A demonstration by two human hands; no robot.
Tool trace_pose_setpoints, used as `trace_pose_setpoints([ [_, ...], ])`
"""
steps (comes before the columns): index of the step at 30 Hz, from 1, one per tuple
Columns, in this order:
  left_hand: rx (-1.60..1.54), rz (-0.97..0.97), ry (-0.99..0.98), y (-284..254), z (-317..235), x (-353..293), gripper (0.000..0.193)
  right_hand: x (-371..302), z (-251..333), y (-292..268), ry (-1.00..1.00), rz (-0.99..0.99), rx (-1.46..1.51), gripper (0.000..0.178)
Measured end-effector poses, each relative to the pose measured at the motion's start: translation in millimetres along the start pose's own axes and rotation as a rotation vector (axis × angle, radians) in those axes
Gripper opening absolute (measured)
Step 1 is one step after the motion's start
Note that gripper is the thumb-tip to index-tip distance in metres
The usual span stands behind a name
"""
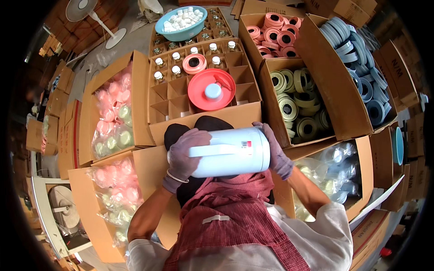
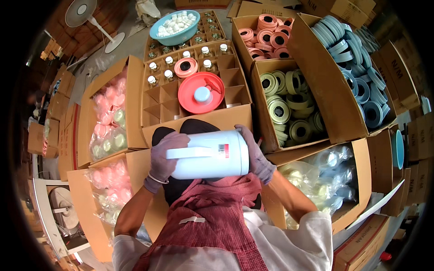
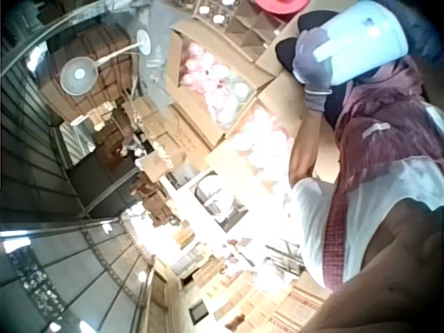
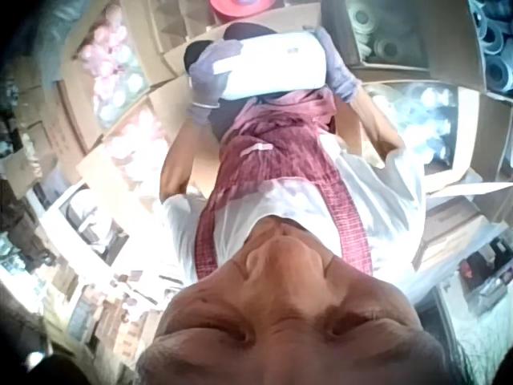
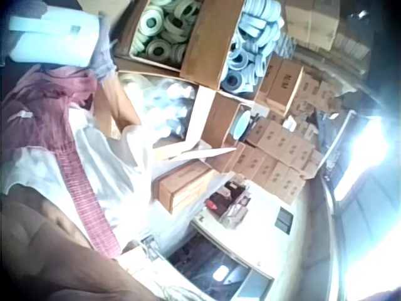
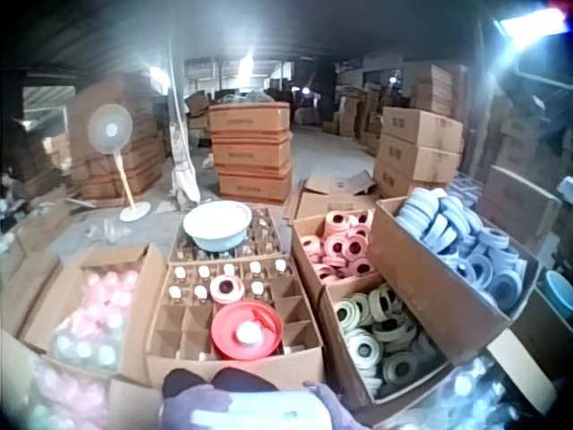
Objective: The person assembles thermos flasks by inserting inner glass bottles into outer plastic shells, securing the lids, and placing the finished units into plastic bags. The person repeats this process for multiple pink and light blue thermoses.
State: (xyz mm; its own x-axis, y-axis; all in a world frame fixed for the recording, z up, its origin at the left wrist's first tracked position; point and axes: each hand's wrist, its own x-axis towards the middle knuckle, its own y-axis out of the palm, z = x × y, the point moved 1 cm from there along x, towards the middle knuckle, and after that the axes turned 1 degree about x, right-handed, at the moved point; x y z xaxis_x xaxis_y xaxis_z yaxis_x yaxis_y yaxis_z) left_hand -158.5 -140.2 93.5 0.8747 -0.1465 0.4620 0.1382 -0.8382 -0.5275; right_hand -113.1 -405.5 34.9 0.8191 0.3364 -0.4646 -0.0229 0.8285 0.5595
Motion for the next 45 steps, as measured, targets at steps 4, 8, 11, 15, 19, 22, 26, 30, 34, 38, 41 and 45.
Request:
trace_pose_setpoints([
  [4, 0.059, 0.362, -0.24, -16, 27, -20, 0.021, -31, 68, 29, -0.889, 0.57, -0.965, 0.083],
  [8, 0.098, 0.286, -0.186, -5, 21, -25, 0.027, -33, 89, 60, -0.8, 0.785, -0.995, 0.085],
  [11, -0.36, -0.058, -0.672, -6, 5, 0, 0.013, -15, 31, 24, -0.328, 0.271, -0.347, 0.073],
  [15, 0.3, 0.052, 0.164, -14, -30, 37, 0.024, 21, -36, -1, -0.167, 0.141, 0.242, 0.053],
  [19, 0.145, -0.052, 0.067, -26, 0, 30, 0.016, 24, -6, 27, -0.076, 0.134, 0.142, 0.054],
  [22, -0.23, -0.055, -0.645, -42, 26, 18, 0.017, 30, 35, 44, -0.488, 0.304, -0.449, 0.062],
  [26, 0.008, -0.249, -0.559, -56, 51, -3, 0.022, 43, 41, 77, -0.585, 0.533, -0.602, 0.068],
  [30, -0.151, -0.408, -0.559, -88, 49, -3, 0.021, 83, 36, 110, -0.549, 0.496, -0.526, 0.068],
  [34, -0.39, -0.708, -0.7, -111, 52, 12, 0.028, 210, 48, 101, -0.577, 0.315, -0.492, 0.07],
  [38, -1.253, -0.878, -0.726, -80, 95, 32, 0.047, 311, -22, 54, -0.826, 0.218, -1.906, 0.06],
  [41, -1.25, -0.599, -0.577, -55, 142, 39, 0.047, 346, -38, 24, -0.802, 0.455, -2.26, 0.054],
  [45, -1.699, -0.801, -0.694, -41, 157, 42, 0.044, 266, 16, 78, -0.897, 0.357, -1.793, 0.058],
])
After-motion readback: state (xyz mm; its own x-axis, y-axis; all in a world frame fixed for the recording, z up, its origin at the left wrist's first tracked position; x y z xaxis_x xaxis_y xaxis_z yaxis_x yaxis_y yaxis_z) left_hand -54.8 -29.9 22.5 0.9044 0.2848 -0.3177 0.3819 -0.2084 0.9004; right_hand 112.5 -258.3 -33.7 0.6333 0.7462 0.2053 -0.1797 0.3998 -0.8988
